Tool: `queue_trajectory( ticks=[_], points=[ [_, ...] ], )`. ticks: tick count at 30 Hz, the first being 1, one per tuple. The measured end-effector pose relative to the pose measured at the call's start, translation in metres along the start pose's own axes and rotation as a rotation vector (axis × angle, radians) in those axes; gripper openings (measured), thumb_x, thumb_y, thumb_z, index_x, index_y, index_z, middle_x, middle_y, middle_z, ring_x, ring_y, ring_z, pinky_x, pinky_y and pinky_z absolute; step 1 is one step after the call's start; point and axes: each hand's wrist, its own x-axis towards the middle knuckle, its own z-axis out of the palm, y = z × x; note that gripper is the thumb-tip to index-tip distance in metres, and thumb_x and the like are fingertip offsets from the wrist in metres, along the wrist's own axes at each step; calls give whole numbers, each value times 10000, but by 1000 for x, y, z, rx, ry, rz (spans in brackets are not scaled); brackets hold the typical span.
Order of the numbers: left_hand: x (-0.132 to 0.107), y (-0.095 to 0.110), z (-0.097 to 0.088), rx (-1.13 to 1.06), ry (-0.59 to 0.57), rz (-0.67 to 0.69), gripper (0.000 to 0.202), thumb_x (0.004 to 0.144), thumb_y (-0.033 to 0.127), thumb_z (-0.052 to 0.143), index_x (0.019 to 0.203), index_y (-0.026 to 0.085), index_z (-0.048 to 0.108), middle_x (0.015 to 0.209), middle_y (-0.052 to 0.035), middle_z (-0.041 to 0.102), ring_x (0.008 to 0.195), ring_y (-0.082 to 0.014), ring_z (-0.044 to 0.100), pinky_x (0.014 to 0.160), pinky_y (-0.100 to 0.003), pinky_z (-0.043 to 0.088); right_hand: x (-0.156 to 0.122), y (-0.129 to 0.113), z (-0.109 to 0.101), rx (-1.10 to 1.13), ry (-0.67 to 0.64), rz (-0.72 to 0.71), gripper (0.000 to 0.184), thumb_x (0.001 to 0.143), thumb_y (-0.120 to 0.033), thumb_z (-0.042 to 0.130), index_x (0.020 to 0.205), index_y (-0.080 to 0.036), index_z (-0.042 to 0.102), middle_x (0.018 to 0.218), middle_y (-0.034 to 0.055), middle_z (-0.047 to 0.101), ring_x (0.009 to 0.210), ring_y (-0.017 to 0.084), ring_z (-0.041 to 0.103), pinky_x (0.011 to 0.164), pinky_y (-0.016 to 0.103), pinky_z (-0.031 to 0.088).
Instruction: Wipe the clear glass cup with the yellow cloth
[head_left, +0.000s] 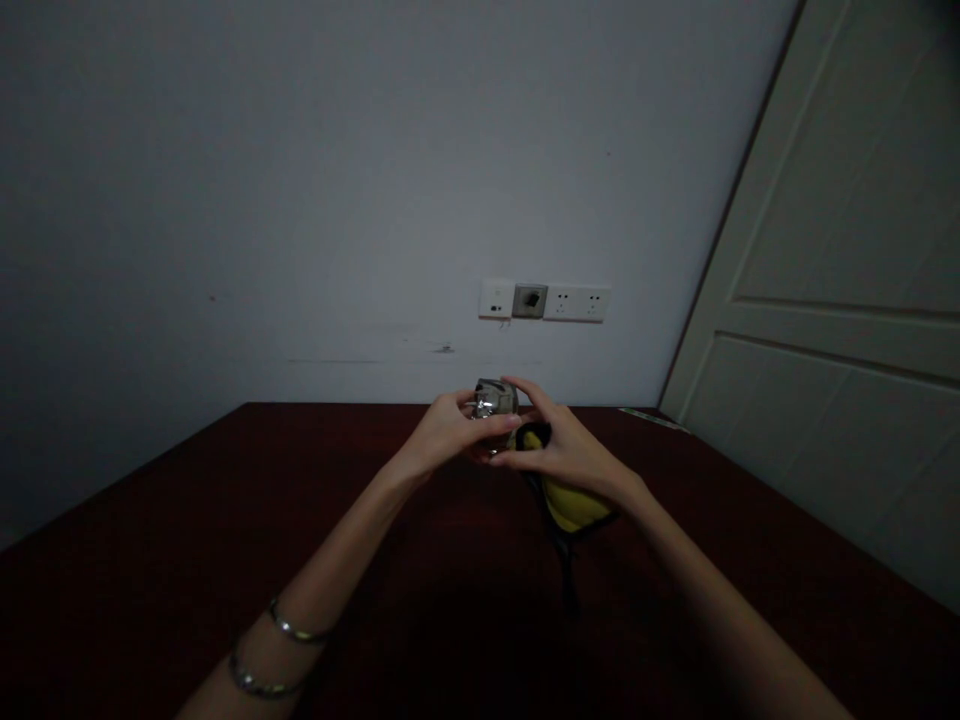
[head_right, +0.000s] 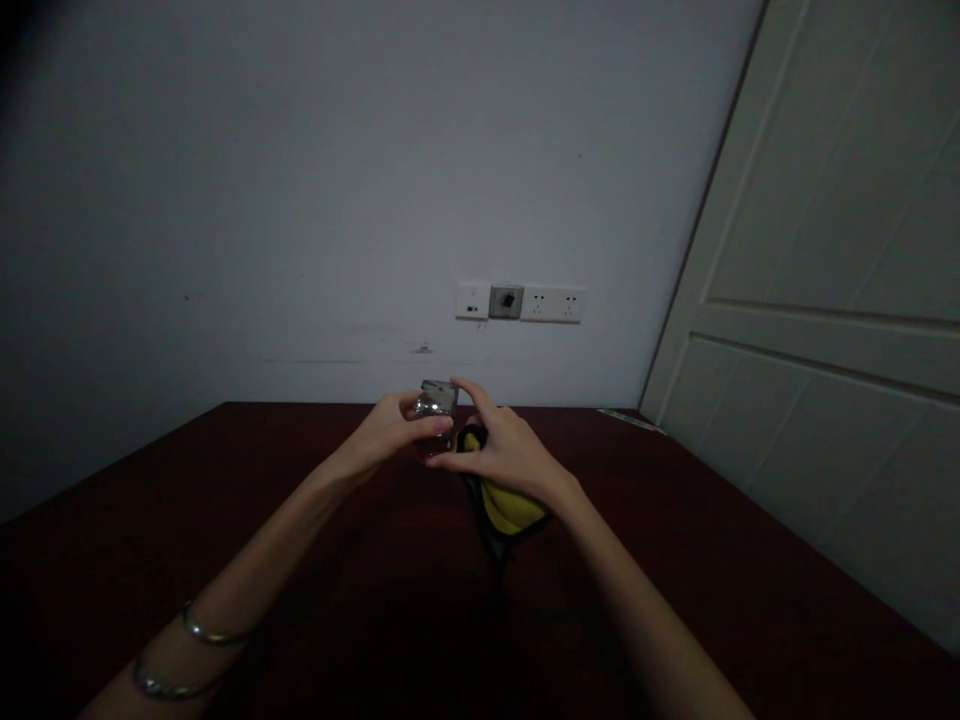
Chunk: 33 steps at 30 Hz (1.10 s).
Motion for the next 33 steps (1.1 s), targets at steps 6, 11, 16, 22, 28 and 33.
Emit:
queue_trajectory(
  ticks=[6, 11, 16, 22, 28, 33],
  points=[
    [0, 0, -1, 32, -32, -56, 527, 640, 465, 725, 1016, 127, 578, 805, -59, 629, 546, -102, 558, 467, -224, 473, 0, -2, 0, -57, 16, -5, 761, 636, -351, 756, 1303, -254, 403, 929, 50, 691, 776, 220, 659, 742, 379, 503],
    [3, -6, -11, 62, -139, 57, 596, 631, 444, 729, 1107, 137, 541, 950, -101, 641, 727, -152, 609, 580, -236, 487, -1, -5, 1, -47, 25, 8, 736, 635, -363, 750, 1284, -228, 428, 762, 7, 687, 642, 177, 633, 664, 323, 492],
    [5, -17, -23, -13, -267, 157, 961, 523, 280, 825, 1348, 198, 339, 1169, -161, 576, 1028, -261, 586, 828, -363, 485, 0, -4, 2, 23, 112, 43, 723, 599, -401, 771, 1233, -220, 477, 963, 58, 687, 820, 215, 650, 758, 366, 504],
    [-1, -17, -33, 297, -147, 244, 1239, 438, 232, 862, 1444, 290, 141, 1416, -210, 332, 1034, -282, 568, 865, -458, 474, 2, -5, 3, 307, 107, 225, 652, 607, -388, 768, 1177, -189, 522, 959, 76, 704, 782, 210, 671, 689, 338, 530],
    [-2, -15, -28, 323, -140, 250, 1199, 446, 271, 856, 1429, 275, 168, 1327, -183, 435, 979, -274, 586, 851, -465, 483, 5, -12, 3, 462, 31, 276, 558, 601, -366, 773, 1083, -156, 589, 915, 79, 714, 759, 193, 675, 664, 297, 535],
    [-3, -11, -23, 332, -173, 242, 976, 480, 320, 845, 1308, 204, 341, 1110, -93, 574, 1038, -281, 566, 878, -397, 471, 6, -15, 4, 403, -21, 257, 460, 624, -373, 760, 1017, -170, 638, 918, 53, 715, 802, 203, 671, 714, 309, 533]
  ],
)
